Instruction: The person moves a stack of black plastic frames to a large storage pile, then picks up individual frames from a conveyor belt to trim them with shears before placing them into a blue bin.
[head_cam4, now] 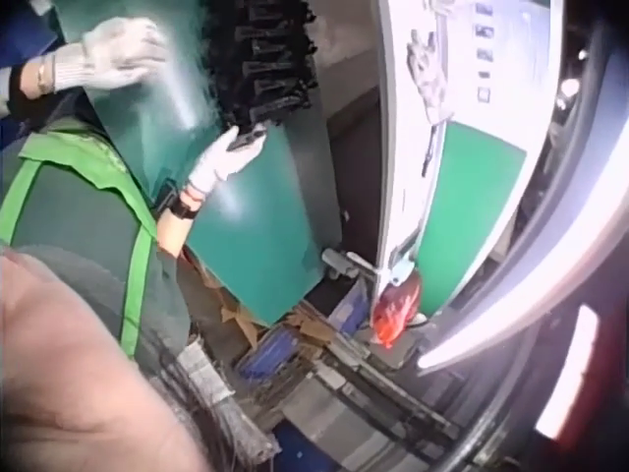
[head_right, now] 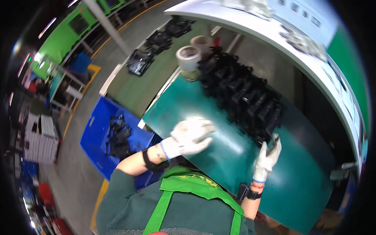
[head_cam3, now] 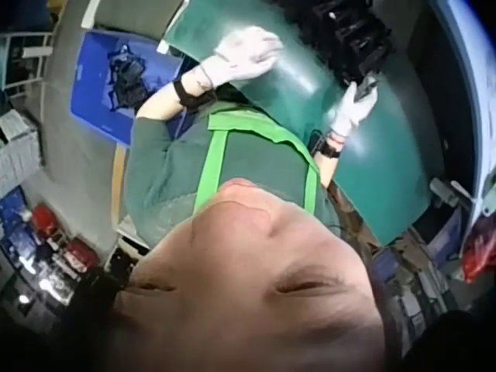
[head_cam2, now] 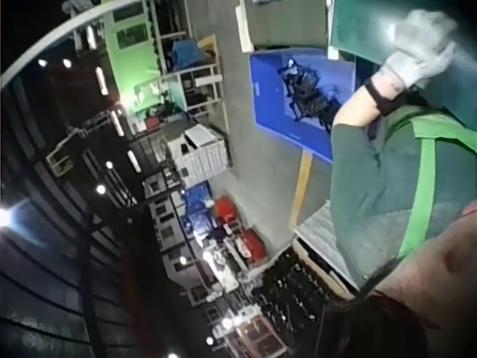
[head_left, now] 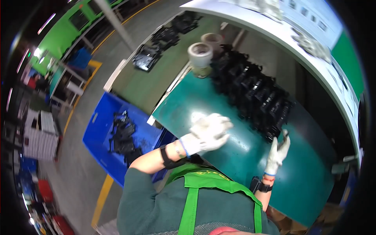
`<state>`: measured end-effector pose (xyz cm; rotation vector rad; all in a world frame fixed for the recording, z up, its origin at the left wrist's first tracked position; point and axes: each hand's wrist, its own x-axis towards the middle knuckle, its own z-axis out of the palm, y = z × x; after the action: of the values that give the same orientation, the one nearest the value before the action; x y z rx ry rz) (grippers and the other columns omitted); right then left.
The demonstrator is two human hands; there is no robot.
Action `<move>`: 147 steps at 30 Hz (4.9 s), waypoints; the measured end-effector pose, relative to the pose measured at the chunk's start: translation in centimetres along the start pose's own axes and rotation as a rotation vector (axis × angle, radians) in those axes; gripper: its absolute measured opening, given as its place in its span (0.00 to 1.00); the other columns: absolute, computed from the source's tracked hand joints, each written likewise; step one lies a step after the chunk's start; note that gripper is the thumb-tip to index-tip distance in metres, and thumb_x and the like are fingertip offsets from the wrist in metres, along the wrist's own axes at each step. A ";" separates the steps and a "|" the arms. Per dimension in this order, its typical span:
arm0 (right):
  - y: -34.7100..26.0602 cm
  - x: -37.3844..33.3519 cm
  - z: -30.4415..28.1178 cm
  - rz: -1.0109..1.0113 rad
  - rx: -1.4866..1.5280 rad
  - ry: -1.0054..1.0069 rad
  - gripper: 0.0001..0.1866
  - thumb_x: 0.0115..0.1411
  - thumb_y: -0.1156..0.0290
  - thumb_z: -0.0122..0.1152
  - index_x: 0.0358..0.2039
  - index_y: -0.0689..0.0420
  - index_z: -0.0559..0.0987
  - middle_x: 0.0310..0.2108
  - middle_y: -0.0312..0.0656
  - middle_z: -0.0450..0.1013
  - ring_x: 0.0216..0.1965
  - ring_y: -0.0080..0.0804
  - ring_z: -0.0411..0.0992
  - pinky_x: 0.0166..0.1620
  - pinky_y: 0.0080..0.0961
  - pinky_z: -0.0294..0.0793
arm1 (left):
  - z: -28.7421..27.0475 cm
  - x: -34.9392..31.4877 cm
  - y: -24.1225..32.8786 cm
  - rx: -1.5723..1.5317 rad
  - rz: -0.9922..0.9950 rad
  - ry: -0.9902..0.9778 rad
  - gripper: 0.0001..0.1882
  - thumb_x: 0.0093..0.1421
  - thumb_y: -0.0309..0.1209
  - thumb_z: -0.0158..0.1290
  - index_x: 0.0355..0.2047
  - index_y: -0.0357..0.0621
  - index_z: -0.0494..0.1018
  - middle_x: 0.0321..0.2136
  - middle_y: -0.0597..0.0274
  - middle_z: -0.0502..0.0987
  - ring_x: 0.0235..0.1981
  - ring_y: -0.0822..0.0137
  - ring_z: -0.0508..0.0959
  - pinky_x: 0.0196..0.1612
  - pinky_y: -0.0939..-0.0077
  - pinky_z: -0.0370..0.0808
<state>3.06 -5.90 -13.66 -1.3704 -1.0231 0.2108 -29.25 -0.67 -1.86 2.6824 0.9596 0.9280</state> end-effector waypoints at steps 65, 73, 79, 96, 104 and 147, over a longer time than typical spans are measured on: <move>-12.5 -17.1 37.3 -0.419 -0.466 -1.061 0.21 0.59 0.88 0.54 0.53 0.60 0.77 0.57 0.55 0.73 0.55 0.47 0.75 0.59 0.38 0.74 | -11.8 -63.1 -26.7 0.131 -1.633 -0.241 0.23 0.61 0.34 0.51 0.57 0.45 0.75 0.54 0.51 0.78 0.50 0.50 0.81 0.54 0.57 0.77; -19.3 -16.9 34.6 0.173 0.069 -1.255 0.20 0.65 0.72 0.62 0.56 0.61 0.74 0.50 0.46 0.75 0.52 0.34 0.74 0.54 0.29 0.73 | -20.9 -38.8 -20.0 -0.571 -0.847 0.513 0.16 0.58 0.25 0.55 0.47 0.39 0.81 0.45 0.53 0.84 0.44 0.56 0.84 0.48 0.63 0.80; -20.6 -14.6 27.3 1.198 0.991 -0.981 0.25 0.64 0.69 0.65 0.61 0.58 0.72 0.39 0.35 0.73 0.25 0.15 0.64 0.23 0.16 0.65 | -20.1 -23.7 -13.3 -0.011 -0.016 -0.065 0.16 0.52 0.22 0.58 0.43 0.44 0.83 0.45 0.50 0.83 0.42 0.53 0.84 0.44 0.63 0.80; -10.7 -8.8 -0.2 1.046 0.570 -0.465 0.27 0.62 0.70 0.64 0.61 0.58 0.70 0.42 0.35 0.73 0.26 0.14 0.65 0.21 0.12 0.65 | -12.8 -11.7 -6.7 0.116 0.085 -0.236 0.16 0.49 0.21 0.61 0.40 0.47 0.82 0.41 0.53 0.85 0.37 0.54 0.85 0.39 0.66 0.81; -7.2 -6.1 -8.6 1.130 0.253 -0.444 0.27 0.61 0.68 0.66 0.60 0.58 0.72 0.37 0.34 0.73 0.21 0.12 0.64 0.19 0.10 0.64 | -3.2 -3.7 -12.5 -0.077 0.292 0.132 0.16 0.52 0.32 0.66 0.42 0.47 0.82 0.42 0.55 0.84 0.43 0.53 0.83 0.49 0.56 0.79; -15.3 -14.3 -3.6 0.236 -0.470 -0.303 0.26 0.64 0.76 0.62 0.63 0.59 0.71 0.48 0.42 0.76 0.46 0.31 0.75 0.52 0.27 0.75 | -1.2 -0.8 -20.2 0.343 -0.362 -0.610 0.32 0.68 0.61 0.47 0.37 0.40 0.77 0.28 0.50 0.83 0.30 0.49 0.83 0.36 0.58 0.77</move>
<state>-9.15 -21.84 -6.67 -1.9321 -1.2080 0.3789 -41.04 14.60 -7.95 2.6279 1.4540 -0.1390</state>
